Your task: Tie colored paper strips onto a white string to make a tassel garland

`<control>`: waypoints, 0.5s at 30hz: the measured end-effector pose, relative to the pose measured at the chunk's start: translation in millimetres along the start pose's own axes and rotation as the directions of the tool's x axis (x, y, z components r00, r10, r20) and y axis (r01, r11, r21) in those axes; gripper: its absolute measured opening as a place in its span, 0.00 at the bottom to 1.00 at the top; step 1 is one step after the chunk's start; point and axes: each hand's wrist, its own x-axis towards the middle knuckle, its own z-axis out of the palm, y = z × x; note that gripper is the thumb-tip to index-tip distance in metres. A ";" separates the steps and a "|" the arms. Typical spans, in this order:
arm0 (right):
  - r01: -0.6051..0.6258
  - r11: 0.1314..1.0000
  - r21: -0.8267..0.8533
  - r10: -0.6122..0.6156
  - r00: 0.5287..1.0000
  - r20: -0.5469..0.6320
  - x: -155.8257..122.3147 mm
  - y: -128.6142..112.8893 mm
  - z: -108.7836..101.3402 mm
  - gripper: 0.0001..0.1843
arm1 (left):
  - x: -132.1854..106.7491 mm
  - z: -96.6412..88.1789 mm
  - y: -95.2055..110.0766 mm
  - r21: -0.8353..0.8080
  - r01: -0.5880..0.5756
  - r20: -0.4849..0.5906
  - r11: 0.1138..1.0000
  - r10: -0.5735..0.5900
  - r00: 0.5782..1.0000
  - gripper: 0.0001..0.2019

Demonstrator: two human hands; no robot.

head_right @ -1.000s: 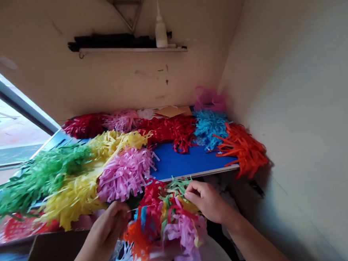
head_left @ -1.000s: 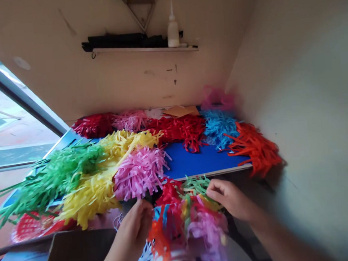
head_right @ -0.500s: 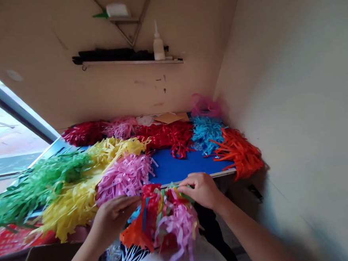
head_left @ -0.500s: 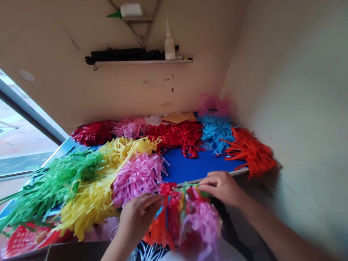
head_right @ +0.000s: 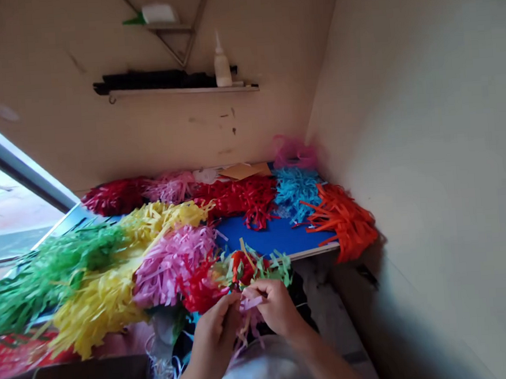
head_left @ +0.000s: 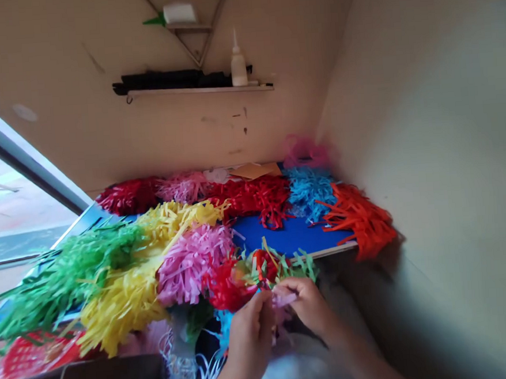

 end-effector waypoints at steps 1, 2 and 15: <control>-0.034 0.998 0.045 0.033 0.999 0.021 -1.6 4.4 0.7 0.19 | -2.6 -0.5 -1.3 -0.016 0.012 0.011 1.000 -0.012 1.000 0.11; -0.063 0.994 0.084 0.061 0.998 0.034 -2.6 7.8 1.0 0.20 | -4.2 -1.8 -2.1 -0.033 0.025 0.015 0.999 -0.024 1.000 0.10; -0.415 0.797 0.439 0.314 0.905 0.285 -3.1 24.6 11.5 0.19 | -23.8 7.2 -14.0 0.208 -0.075 0.154 0.975 0.043 0.987 0.17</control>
